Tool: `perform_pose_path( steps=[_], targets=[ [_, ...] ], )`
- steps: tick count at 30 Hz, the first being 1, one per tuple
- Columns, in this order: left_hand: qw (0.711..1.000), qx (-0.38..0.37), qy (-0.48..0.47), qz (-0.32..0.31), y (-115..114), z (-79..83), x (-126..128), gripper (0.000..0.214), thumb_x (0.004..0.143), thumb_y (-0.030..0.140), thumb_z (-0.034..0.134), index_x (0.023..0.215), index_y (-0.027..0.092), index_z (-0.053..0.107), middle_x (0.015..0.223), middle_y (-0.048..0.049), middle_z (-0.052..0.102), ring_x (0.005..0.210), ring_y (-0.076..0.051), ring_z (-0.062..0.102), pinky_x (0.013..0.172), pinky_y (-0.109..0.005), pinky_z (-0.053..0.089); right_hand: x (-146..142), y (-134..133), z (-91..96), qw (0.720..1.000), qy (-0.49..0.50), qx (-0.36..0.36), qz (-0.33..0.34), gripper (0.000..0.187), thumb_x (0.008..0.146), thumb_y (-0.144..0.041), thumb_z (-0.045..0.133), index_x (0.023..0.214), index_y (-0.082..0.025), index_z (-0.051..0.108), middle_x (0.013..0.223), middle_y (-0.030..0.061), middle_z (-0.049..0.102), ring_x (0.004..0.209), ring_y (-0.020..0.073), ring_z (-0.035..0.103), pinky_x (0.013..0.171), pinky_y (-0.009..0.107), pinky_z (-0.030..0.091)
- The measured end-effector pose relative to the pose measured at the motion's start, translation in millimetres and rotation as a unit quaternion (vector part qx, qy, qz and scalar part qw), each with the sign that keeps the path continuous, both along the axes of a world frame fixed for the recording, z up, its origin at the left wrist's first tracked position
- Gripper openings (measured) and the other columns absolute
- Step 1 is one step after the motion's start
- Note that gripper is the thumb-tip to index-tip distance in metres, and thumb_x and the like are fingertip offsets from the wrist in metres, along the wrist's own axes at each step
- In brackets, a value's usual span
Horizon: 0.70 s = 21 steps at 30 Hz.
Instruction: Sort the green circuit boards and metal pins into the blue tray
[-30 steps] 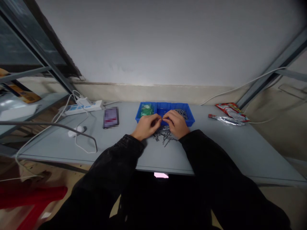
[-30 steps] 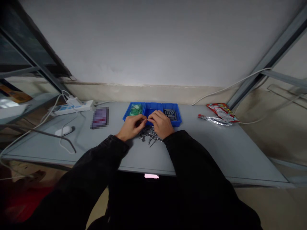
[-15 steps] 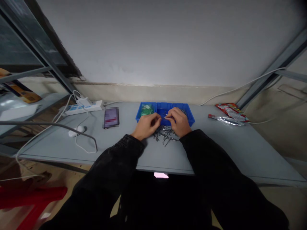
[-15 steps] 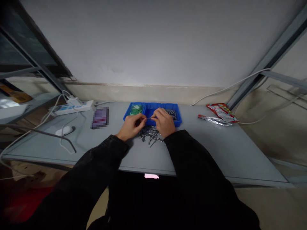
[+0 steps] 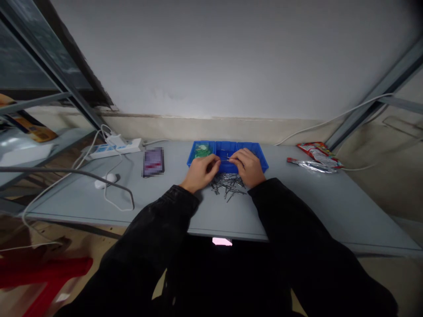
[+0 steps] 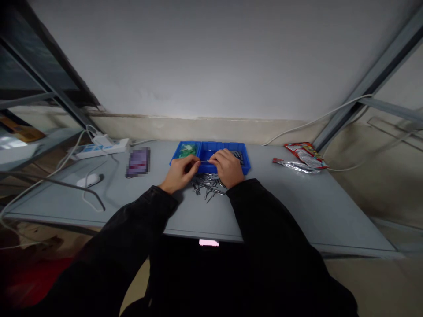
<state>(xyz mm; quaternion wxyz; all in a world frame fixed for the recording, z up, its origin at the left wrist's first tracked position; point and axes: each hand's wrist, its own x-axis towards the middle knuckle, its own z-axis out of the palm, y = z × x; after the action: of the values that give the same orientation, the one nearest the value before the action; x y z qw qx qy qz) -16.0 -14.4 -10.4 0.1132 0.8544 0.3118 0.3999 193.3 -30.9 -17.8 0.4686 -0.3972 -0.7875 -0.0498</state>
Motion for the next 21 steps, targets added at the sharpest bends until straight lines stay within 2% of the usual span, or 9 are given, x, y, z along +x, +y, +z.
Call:
perform_pose_path(
  steps=[6, 12, 17, 19, 21],
  targets=[
    [1.0, 0.002, 0.003, 0.014, 0.8, -0.6, -0.6, 0.019, 0.1, 0.028, 0.052, 0.093, 0.016, 0.065, 0.068, 0.0021, 0.059, 0.058, -0.01, 0.049, 0.059, -0.023, 0.037, 1.3, 0.5, 0.3, 1.0, 0.027, 0.005, 0.009, 0.019, 0.097, -0.026, 0.058, 0.082, -0.021, 0.066, 0.083, 0.0045, 0.069, 0.084, 0.0218, 0.059, 0.08, 0.039, 0.048],
    [1.0, 0.001, -0.008, 0.025, 2.6, -0.9, -0.9, 0.021, 0.099, 0.031, 0.055, 0.094, 0.015, 0.068, 0.064, 0.0032, 0.058, 0.055, -0.009, 0.048, 0.058, -0.022, 0.038, 1.7, 1.0, -0.6, 0.999, 0.036, 0.008, 0.006, 0.021, 0.099, -0.022, 0.053, 0.088, -0.021, 0.071, 0.091, 0.0066, 0.073, 0.089, 0.0225, 0.062, 0.085, 0.041, 0.05],
    [1.0, -0.021, 0.002, 0.007, 2.3, -1.1, -3.4, 0.024, 0.099, 0.033, 0.057, 0.096, 0.016, 0.073, 0.059, 0.0035, 0.059, 0.05, -0.008, 0.049, 0.058, -0.023, 0.042, 5.2, 3.4, -2.5, 0.995, 0.075, 0.032, -0.06, 0.018, 0.098, -0.025, 0.056, 0.091, -0.022, 0.072, 0.092, 0.0061, 0.074, 0.09, 0.0237, 0.062, 0.088, 0.044, 0.048],
    [0.999, -0.032, 0.032, -0.014, 0.2, -1.3, -3.2, 0.024, 0.098, 0.034, 0.058, 0.098, 0.017, 0.075, 0.058, 0.0027, 0.06, 0.05, -0.009, 0.051, 0.059, -0.024, 0.044, 6.7, 5.2, -3.5, 0.993, 0.07, 0.022, -0.091, 0.015, 0.096, -0.029, 0.059, 0.102, -0.023, 0.072, 0.099, 0.0066, 0.074, 0.096, 0.0256, 0.061, 0.091, 0.046, 0.046],
    [0.995, -0.046, 0.074, -0.04, -2.4, -1.7, -0.8, 0.024, 0.098, 0.034, 0.059, 0.102, 0.017, 0.075, 0.058, 0.0018, 0.061, 0.05, -0.01, 0.053, 0.059, -0.024, 0.045, 7.5, 6.5, -4.3, 0.992, 0.055, 0.005, -0.113, 0.022, 0.095, -0.03, 0.061, 0.113, -0.023, 0.07, 0.106, 0.0071, 0.074, 0.101, 0.0274, 0.059, 0.093, 0.048, 0.044]
  ],
)
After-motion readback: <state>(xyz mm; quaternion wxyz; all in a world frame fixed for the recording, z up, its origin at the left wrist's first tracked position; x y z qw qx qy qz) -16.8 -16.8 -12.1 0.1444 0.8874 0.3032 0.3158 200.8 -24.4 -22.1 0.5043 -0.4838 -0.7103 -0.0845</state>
